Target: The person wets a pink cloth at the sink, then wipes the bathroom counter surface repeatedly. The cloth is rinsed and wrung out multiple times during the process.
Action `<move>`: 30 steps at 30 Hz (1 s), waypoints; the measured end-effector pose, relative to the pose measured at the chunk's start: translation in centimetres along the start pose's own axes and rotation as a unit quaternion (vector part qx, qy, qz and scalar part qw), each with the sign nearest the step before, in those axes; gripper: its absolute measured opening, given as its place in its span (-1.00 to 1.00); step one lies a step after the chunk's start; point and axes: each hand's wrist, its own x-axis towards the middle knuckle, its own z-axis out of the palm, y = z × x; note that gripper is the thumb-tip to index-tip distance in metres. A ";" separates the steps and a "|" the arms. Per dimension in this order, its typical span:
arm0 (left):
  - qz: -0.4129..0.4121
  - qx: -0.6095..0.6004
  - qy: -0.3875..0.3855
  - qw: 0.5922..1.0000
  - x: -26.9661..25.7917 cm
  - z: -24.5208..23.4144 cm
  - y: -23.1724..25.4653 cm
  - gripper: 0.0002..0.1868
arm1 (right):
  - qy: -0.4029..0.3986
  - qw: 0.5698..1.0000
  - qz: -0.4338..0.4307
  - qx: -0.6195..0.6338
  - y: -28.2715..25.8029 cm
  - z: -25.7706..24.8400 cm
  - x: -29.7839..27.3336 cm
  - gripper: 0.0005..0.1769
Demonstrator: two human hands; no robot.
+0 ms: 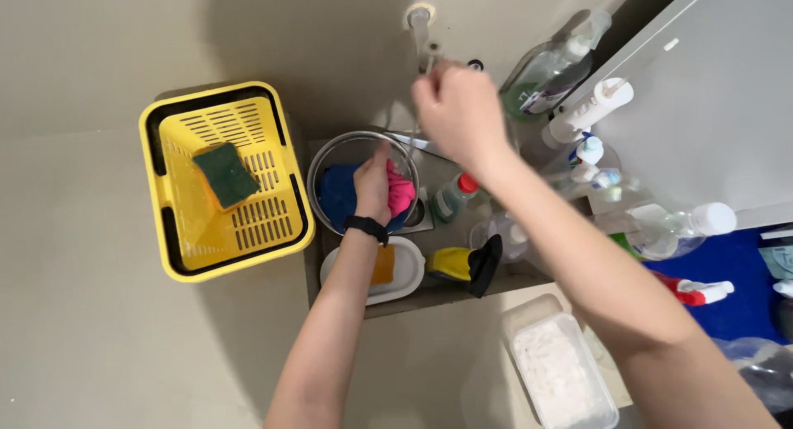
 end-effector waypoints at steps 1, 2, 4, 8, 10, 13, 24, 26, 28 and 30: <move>-0.004 0.016 -0.002 1.000 -0.3 0.1 0.2 -0.63 | 0.012 1.000 -0.018 0.018 -0.3 0.1 -0.4 -0.61; 0.016 0.003 -0.016 1.000 -0.7 0.1 0.5 -0.67 | 0.024 0.998 -0.036 0.035 -0.2 0.3 -0.8 -0.60; 0.056 -0.025 -0.044 0.997 -1.7 0.5 1.3 -0.73 | -0.097 0.973 0.156 0.140 1.0 0.2 -1.3 -0.46; 0.119 0.030 -0.093 0.988 -4.3 1.1 4.4 -0.64 | -0.306 0.861 0.323 0.248 3.1 2.3 -4.3 -0.27; 0.131 0.012 -0.140 0.981 -5.6 1.8 6.1 -0.52 | -0.395 0.707 0.390 0.437 3.6 3.8 -5.9 -0.40; 0.095 0.015 -0.214 0.972 -7.1 3.1 8.1 -0.37 | -0.403 0.542 0.396 0.622 3.9 6.7 -6.8 -0.39; 0.176 0.223 -0.215 0.935 -4.6 4.0 9.2 -0.88 | -0.467 0.692 0.222 0.505 6.8 11.2 -5.5 -0.67; 0.199 0.255 -0.176 0.930 -3.8 4.0 8.5 -0.90 | -0.430 0.718 0.265 0.479 5.7 11.9 -5.7 -0.58; 0.237 0.313 -0.126 0.911 -3.0 3.9 7.7 -0.89 | -0.395 0.766 0.262 0.434 4.7 12.4 -6.1 -0.49; 0.399 0.359 -0.083 0.839 -2.3 3.6 7.1 -0.89 | -0.353 0.815 0.219 0.403 4.0 13.0 -6.7 -0.47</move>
